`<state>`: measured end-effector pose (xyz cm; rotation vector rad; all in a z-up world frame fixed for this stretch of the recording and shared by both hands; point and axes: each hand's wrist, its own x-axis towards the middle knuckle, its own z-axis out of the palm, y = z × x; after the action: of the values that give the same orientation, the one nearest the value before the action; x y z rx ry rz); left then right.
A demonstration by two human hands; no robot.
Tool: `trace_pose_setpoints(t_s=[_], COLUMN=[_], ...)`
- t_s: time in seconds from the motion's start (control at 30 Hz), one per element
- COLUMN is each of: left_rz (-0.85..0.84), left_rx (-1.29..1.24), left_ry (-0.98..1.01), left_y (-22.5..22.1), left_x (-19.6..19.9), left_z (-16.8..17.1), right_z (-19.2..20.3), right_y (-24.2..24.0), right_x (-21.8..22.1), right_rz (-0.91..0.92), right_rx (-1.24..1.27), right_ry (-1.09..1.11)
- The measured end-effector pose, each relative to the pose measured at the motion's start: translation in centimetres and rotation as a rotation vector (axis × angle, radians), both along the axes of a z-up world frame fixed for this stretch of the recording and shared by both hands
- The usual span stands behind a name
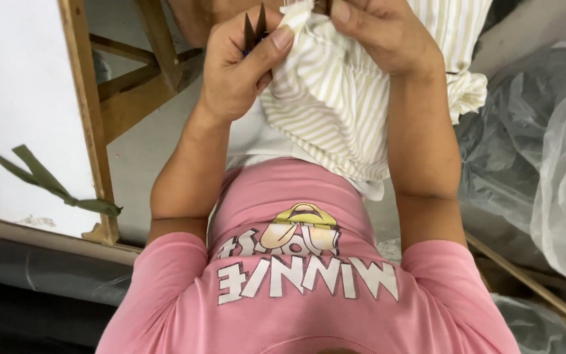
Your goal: Trimming loose threads from a striped garment using a small handheld blade during quality inspection.
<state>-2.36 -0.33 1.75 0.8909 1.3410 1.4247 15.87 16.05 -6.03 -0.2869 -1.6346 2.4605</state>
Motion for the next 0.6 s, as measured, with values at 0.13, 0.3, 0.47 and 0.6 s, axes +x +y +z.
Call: trace_pose_setpoints(t_s=[0.13,0.3,0.47,0.6], left_rz=[0.032,0.175,0.197,0.236], left_rx=[-0.015,-0.007,-0.016,-0.144], left_ry=[-0.047,0.115,0.266,0.411], left_y=[-1.0,-1.1,-1.3,-0.6], left_x=[-0.5,-1.1,-1.6,-0.9], left_z=[-1.0,-1.9,-2.4,-2.1], right_z=[-1.3,-1.1,-1.6,-4.4], right_y=[-0.6,-0.2,-0.6,-0.9], right_x=[-1.8,-2.9,-3.1,-2.3], right_rz=[-0.072,-0.149,-0.07,-0.17], right_rx=[-0.198,-0.254,-0.328,-0.251], right_ry=[-0.179,-0.202,-0.307,-0.197])
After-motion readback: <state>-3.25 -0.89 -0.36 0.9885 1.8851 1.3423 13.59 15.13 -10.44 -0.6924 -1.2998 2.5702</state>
